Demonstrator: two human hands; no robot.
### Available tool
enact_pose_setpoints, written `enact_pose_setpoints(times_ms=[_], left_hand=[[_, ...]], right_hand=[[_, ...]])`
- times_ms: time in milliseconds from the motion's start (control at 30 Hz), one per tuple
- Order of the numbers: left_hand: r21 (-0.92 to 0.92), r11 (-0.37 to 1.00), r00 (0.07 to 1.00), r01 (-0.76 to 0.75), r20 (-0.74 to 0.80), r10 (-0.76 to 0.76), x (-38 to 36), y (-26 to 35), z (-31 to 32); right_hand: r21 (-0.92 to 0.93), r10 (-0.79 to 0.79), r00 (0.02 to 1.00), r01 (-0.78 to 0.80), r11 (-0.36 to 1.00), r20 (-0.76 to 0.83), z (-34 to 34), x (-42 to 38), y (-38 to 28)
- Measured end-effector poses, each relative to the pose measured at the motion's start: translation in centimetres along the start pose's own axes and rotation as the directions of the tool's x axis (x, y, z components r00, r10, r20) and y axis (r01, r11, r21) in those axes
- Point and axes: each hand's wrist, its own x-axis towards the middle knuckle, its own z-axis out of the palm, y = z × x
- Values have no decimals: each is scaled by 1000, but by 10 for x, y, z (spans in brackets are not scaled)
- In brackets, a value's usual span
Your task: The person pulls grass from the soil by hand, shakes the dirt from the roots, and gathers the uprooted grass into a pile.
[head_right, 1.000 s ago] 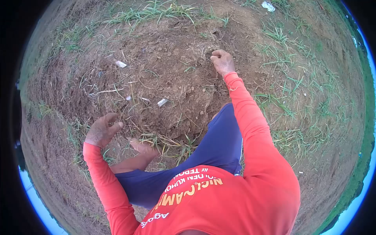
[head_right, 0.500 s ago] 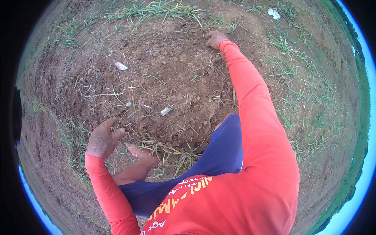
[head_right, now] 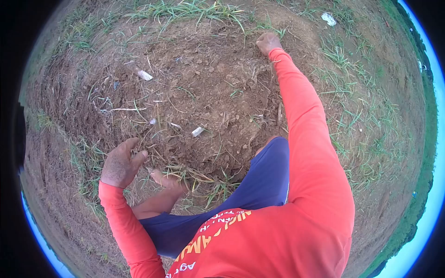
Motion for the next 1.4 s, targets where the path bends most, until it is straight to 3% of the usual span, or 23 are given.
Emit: enact_pose_setpoints(times_ms=[133,233,267,500,600,700,800,833,867,900,933,1000,1100,1233,1333,1400], left_hand=[[22,1000,1000,2,14,-3,1,0,-1],[4,1000,1000,15,25,-15,3,2,-2],[6,1000,1000,7,18,-7,3,1,-1],[27,1000,1000,2,12,-2,9,3,1],[36,999,1000,10,23,-11,11,9,-1],[39,999,999,13,30,-14,12,10,-2],[26,1000,999,12,46,-13,11,13,-5],[20,1000,998,14,55,-15,10,13,-5],[19,1000,999,7,46,-7,9,13,-5],[19,1000,999,0,42,-1,8,12,-3],[18,1000,1000,-11,26,10,8,10,-4],[12,1000,1000,0,6,0,6,9,-6],[22,1000,1000,-17,20,16,2,6,-3],[24,1000,999,4,49,-5,4,11,-5],[-28,976,967,-214,-146,208,16,4,17],[-161,936,906,-314,-347,244,31,25,44]], right_hand=[[61,31,999,-29,998,-41,-19,-10,3],[267,73,994,-49,963,-83,-32,-1,12],[193,34,993,-12,981,-115,-39,0,16],[632,33,999,-15,775,-16,-107,-43,-26],[921,-98,995,28,390,12,-109,-53,-36],[991,-267,964,41,129,-5,-119,-63,-48],[921,-437,899,-158,-356,-15,-99,-73,-65],[950,-389,920,89,300,37,-79,-66,-61],[513,-322,946,253,820,47,-48,-53,-50],[-172,-266,964,264,949,14,-27,-52,-43],[91,-165,986,161,983,35,-26,-67,-46],[553,-22,990,-61,831,142,-30,-84,-51],[602,-42,966,-125,789,256,-24,-96,-48],[788,-4,982,-151,598,191,-26,-121,-70],[849,-95,984,-78,523,149,-27,-162,-117],[832,-296,937,9,555,187,-23,-208,-170]])
